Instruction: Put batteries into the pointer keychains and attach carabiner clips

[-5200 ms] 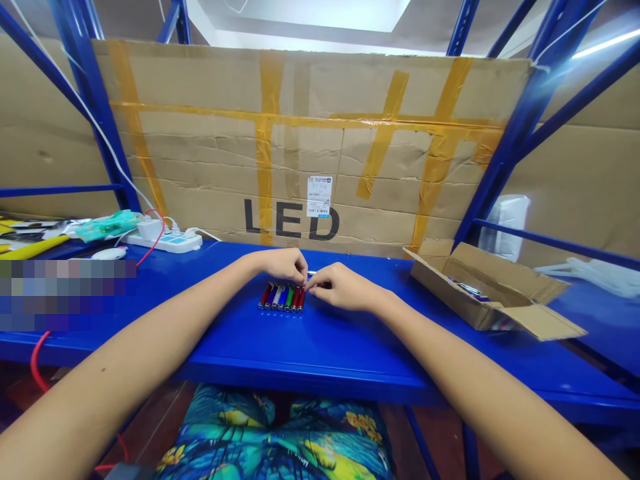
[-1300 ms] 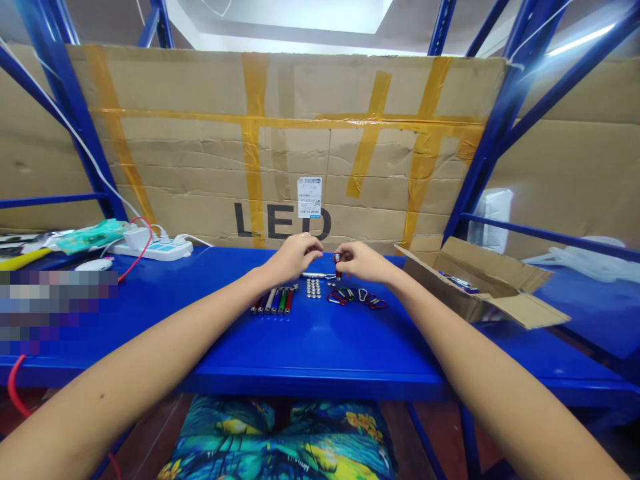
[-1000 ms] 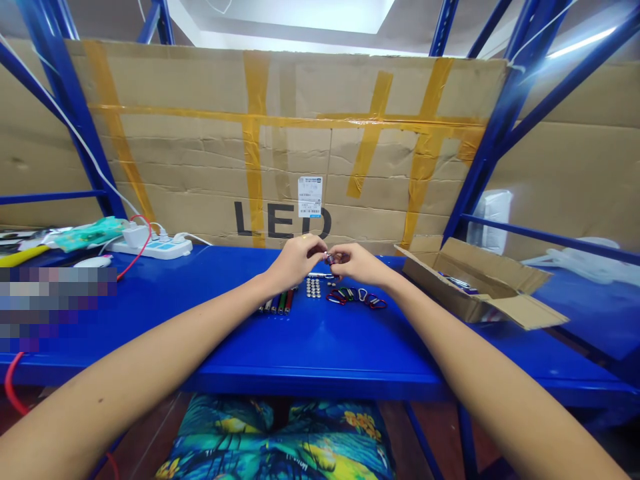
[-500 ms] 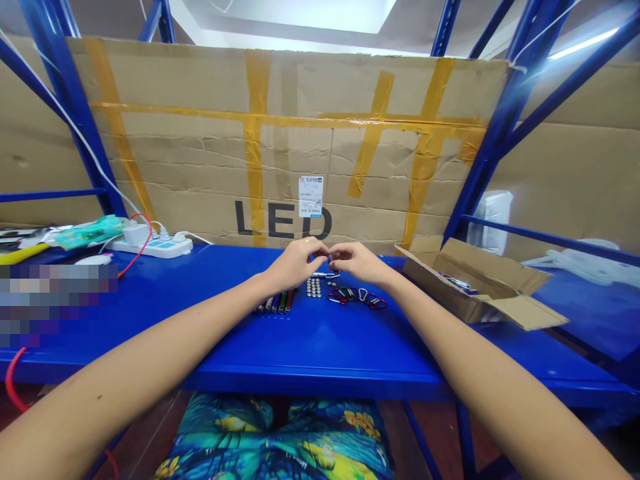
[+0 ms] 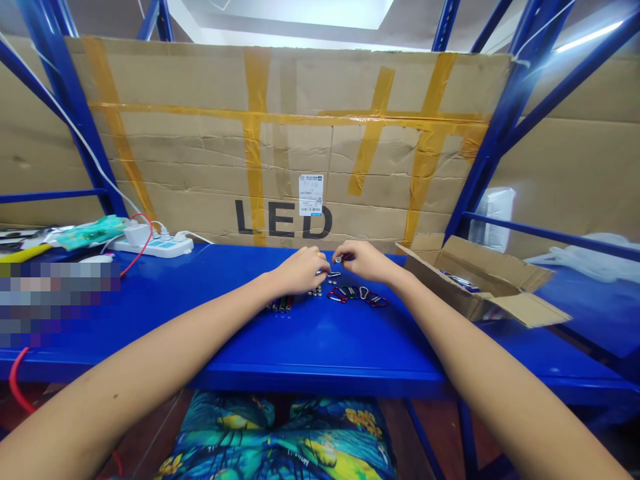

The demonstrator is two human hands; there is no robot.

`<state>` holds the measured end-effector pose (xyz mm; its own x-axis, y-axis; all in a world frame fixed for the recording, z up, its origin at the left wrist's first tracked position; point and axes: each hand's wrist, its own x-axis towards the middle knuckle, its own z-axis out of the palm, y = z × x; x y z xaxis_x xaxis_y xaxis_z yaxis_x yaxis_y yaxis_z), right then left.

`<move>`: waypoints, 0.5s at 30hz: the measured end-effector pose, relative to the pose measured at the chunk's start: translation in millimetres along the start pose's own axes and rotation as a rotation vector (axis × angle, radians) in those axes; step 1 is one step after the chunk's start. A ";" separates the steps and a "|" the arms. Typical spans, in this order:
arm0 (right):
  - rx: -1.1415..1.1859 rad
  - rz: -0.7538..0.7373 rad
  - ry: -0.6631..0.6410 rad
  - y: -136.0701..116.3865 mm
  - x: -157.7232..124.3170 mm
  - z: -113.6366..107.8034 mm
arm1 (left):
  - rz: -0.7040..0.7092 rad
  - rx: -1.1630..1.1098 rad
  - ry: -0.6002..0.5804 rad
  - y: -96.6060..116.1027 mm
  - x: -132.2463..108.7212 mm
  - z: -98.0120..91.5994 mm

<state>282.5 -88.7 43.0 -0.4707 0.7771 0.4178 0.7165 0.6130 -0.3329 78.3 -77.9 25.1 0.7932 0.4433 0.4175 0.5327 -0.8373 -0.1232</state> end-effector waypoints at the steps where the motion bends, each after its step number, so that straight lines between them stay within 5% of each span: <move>1: -0.030 0.007 0.001 0.4 -0.1 0.1 | 0.007 0.025 -0.026 0.4 1.8 2.7; 15: -0.115 0.017 -0.053 -2.0 0.1 1.8 | -0.102 -0.111 -0.083 -7.5 16.8 18.9</move>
<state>280.1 -89.5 42.2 -0.4822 0.7956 0.3667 0.7774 0.5816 -0.2396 93.1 -58.1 16.0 0.7607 0.5490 0.3463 0.5795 -0.8147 0.0186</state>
